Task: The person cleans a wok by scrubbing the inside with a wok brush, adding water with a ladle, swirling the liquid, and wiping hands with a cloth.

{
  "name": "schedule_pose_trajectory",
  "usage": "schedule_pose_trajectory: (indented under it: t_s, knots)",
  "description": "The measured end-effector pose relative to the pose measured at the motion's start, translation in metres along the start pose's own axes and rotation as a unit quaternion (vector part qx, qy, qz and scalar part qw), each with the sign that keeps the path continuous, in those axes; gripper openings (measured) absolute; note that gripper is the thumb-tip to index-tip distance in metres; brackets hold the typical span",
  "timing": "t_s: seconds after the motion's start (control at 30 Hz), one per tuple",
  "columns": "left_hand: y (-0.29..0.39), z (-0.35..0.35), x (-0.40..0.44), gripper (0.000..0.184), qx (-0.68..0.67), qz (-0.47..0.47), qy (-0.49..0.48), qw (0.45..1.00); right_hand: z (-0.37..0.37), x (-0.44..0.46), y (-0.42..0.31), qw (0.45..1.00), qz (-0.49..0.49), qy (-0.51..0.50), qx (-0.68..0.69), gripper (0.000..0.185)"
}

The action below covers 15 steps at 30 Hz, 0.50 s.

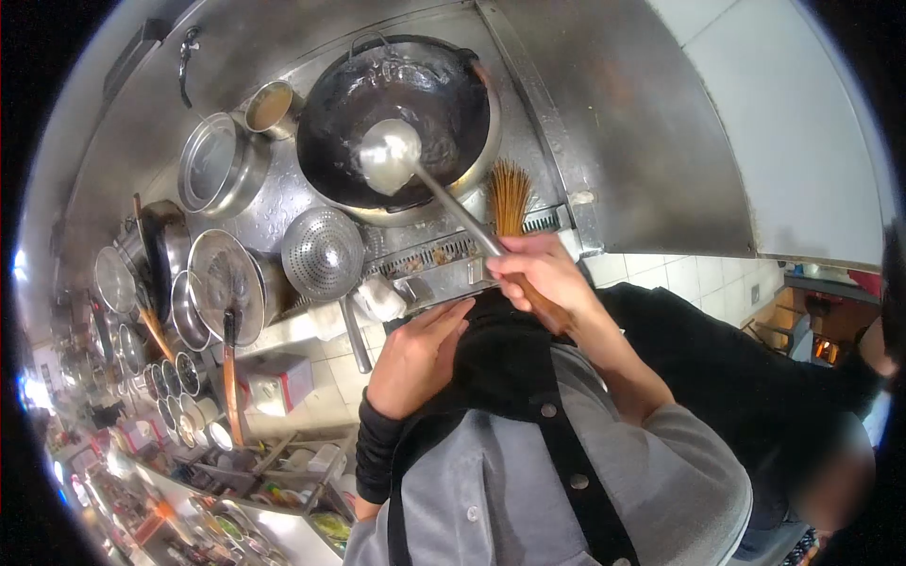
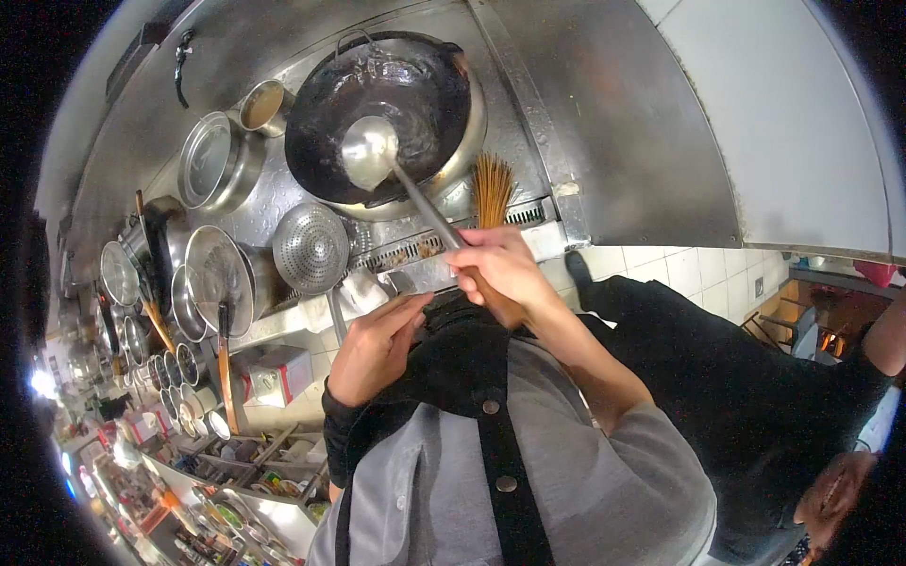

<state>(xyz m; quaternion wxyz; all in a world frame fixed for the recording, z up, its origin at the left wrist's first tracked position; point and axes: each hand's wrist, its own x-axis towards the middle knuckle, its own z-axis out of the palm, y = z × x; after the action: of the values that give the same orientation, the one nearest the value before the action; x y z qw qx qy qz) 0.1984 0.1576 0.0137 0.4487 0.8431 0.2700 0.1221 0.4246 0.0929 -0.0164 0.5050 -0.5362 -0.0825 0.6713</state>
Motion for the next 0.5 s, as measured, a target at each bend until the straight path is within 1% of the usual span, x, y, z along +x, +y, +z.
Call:
schedule_pose_trajectory:
  t_s: [0.1,0.13,0.2,0.23,0.33,0.37,0.47,0.5]
  knots:
    - [-0.001,-0.006,-0.003,0.030,0.000,-0.005,0.005,1.000,-0.008,-0.028,-0.013,0.980,-0.059,0.065,-0.180,0.021]
    - [-0.002,-0.007,-0.003,0.030,0.001,-0.005,0.009,1.000,-0.008,-0.032,-0.016,0.965,-0.076,0.094,-0.232,0.029]
    - [-0.002,-0.006,-0.003,0.030,-0.003,-0.006,0.004,1.000,-0.009,-0.036,-0.021,0.925,-0.107,0.152,-0.332,0.049]
    - [-0.003,-0.006,-0.003,0.030,-0.004,-0.007,0.003,1.000,-0.019,-0.025,-0.011,0.882,-0.187,0.189,-0.389,0.050]
    - [-0.006,-0.004,0.000,0.031,0.008,0.014,-0.007,1.000,-0.023,0.001,-0.014,0.818,-0.269,0.233,-0.452,0.053]
    - [-0.006,-0.004,0.001,0.032,0.012,0.018,-0.007,1.000,-0.020,0.007,-0.020,0.802,-0.245,0.254,-0.482,0.054]
    - [-0.005,-0.003,0.002,0.033,0.021,0.023,-0.006,0.999,-0.018,0.033,-0.028,0.821,-0.262,0.236,-0.448,0.054]
    - [-0.005,-0.002,0.002,0.034,0.025,0.023,-0.004,0.999,-0.019,0.045,-0.029,0.810,-0.268,0.241,-0.462,0.056]
